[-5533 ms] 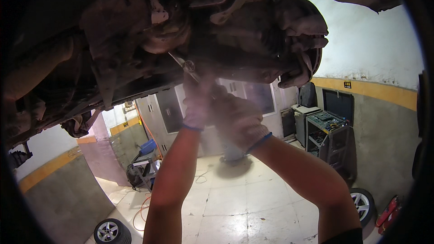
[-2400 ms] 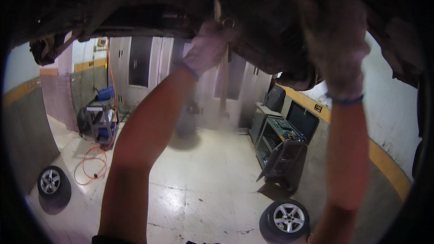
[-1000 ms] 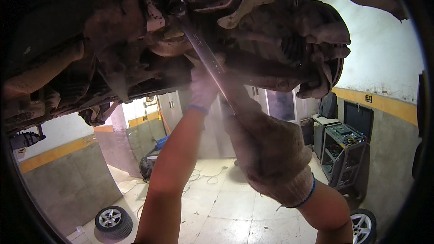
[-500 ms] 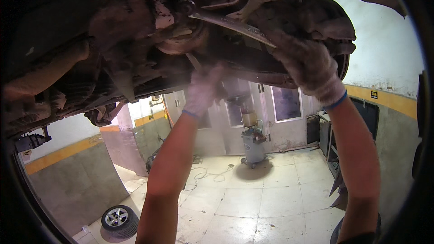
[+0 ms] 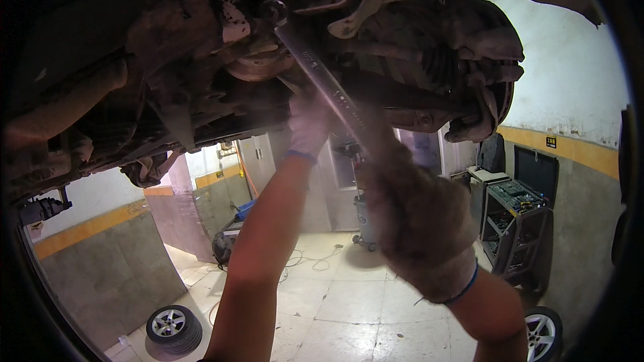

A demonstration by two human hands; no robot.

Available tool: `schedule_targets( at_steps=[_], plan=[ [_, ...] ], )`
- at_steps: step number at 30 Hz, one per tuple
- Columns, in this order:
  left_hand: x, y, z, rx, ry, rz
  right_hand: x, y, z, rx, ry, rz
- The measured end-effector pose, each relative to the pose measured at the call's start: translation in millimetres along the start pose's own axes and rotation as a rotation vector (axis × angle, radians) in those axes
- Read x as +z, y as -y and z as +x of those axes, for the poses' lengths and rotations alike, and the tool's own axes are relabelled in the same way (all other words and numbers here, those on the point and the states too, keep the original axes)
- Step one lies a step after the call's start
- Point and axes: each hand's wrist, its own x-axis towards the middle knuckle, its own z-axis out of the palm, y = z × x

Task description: The person uses a wrench to loosen and remove bolts from the underside of a car's suspension system. After removing the bolts, the person walks to a tool cart and places the wrench back in the toolbox.

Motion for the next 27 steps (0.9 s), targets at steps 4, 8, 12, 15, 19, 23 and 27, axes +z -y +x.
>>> schedule_targets(
  at_steps=[4, 8, 12, 15, 19, 23, 27],
  plan=[
    [17, 29, 32, -0.054, 0.062, -0.21, 5, 3, 0, -0.005, 0.055, 0.017],
    [8, 33, 19, 0.108, -0.046, 0.164, 12, -27, 6, -0.094, 0.074, -0.09],
    [-26, 16, -15, 0.137, 0.063, -0.04, 4, -85, 48, -0.458, -0.196, -0.462],
    [-42, 3, -20, 0.053, 0.198, -0.358, -5, -131, 95, -0.863, -0.378, -0.746],
    [-42, -3, -17, 0.033, 0.13, -0.207, -4, -137, 79, -0.564, -0.182, -0.257],
    [-31, -3, -18, -0.183, 0.109, -0.157, -2, -95, 50, -0.502, -0.155, -0.216],
    [-9, -2, -6, -0.004, -0.004, 0.028, 1, -36, 19, -0.185, -0.086, -0.151]
  ],
)
